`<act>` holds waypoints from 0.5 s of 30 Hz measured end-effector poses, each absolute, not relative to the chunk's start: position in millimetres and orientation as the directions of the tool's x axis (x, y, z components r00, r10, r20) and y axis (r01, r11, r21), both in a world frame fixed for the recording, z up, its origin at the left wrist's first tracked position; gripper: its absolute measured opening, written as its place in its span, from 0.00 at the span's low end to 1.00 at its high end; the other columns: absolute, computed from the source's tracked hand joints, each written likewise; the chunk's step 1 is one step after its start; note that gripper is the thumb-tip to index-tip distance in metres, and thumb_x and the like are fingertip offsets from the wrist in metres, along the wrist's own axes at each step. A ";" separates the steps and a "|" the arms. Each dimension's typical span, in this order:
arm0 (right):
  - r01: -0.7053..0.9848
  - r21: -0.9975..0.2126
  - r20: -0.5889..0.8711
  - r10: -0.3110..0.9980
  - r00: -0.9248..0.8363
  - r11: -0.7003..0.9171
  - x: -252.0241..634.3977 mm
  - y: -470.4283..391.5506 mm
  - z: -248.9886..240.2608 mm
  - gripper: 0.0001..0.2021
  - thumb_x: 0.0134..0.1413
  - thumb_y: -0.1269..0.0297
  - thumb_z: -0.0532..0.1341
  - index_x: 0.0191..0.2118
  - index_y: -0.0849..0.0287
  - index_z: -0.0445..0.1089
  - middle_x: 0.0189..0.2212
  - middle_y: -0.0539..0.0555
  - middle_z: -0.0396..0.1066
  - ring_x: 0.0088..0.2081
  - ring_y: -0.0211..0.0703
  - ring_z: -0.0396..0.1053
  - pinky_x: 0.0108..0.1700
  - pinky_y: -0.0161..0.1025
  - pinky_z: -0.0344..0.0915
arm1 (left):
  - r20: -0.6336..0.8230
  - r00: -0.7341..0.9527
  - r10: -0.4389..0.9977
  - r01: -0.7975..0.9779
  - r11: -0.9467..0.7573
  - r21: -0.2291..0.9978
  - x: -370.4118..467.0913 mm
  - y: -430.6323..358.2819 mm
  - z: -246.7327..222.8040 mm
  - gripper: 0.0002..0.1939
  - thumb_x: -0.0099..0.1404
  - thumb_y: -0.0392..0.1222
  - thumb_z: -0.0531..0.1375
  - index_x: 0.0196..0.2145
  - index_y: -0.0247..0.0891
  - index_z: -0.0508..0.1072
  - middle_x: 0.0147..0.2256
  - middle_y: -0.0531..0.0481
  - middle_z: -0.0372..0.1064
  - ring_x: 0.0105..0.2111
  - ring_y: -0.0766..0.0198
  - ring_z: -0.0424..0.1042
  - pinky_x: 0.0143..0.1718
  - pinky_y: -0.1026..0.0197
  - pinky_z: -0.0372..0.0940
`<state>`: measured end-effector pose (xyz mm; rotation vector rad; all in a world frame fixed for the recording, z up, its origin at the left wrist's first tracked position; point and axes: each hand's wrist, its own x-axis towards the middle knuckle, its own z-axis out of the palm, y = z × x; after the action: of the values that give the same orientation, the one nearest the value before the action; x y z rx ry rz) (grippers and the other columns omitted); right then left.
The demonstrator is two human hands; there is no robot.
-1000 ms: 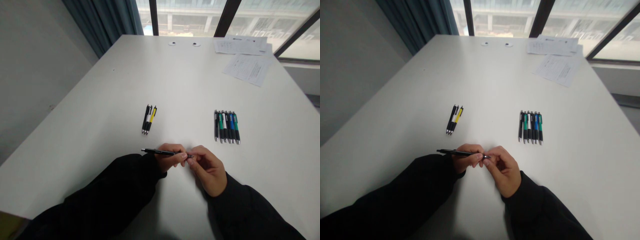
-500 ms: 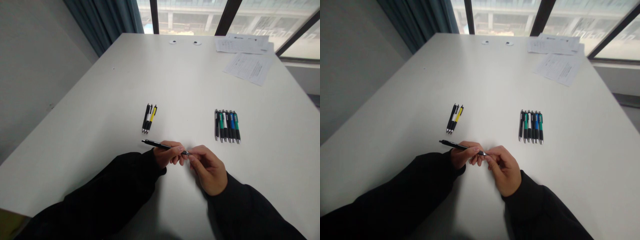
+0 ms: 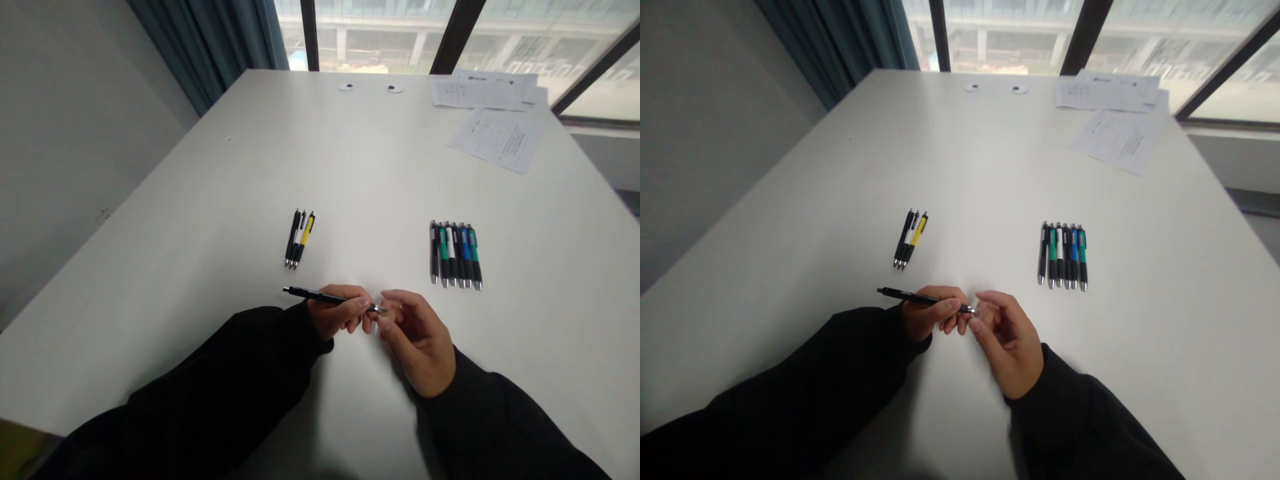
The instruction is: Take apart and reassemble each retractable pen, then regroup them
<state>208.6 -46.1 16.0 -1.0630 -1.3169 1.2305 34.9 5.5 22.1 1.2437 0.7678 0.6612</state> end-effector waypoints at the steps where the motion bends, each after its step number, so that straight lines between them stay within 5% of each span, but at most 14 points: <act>1: -0.032 -0.997 0.076 0.990 -0.123 0.072 208.7 -45.8 16.2 0.13 0.60 0.67 0.60 0.51 0.55 0.65 0.25 0.48 0.64 0.26 0.37 0.64 0.26 0.36 0.62 | -0.143 0.588 0.796 -0.024 0.194 0.981 34.9 5.3 23.2 0.22 0.65 0.54 0.53 0.28 0.31 0.72 0.21 0.48 0.70 0.17 0.72 0.59 0.18 0.67 0.52; 6: 0.072 -0.994 0.075 0.987 -0.140 0.085 210.6 -44.7 17.6 0.05 0.61 0.66 0.59 0.41 0.57 0.70 0.32 0.53 0.67 0.26 0.36 0.65 0.23 0.34 0.62 | -0.140 0.601 0.787 -0.043 0.207 0.977 35.3 5.3 24.8 0.20 0.64 0.53 0.54 0.29 0.31 0.72 0.22 0.47 0.70 0.18 0.72 0.59 0.19 0.67 0.52; 15: 0.015 -0.991 0.128 0.988 -0.089 0.129 210.2 -46.6 15.2 0.06 0.60 0.69 0.59 0.43 0.55 0.69 0.35 0.53 0.66 0.26 0.35 0.67 0.22 0.33 0.63 | -0.146 0.598 0.788 -0.065 0.229 0.971 34.2 9.5 14.8 0.23 0.64 0.55 0.53 0.29 0.30 0.73 0.21 0.47 0.70 0.16 0.71 0.61 0.17 0.67 0.53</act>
<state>210.2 -46.6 15.2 -1.0852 -1.3470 1.1663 34.2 9.5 14.8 1.2060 0.7388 0.6669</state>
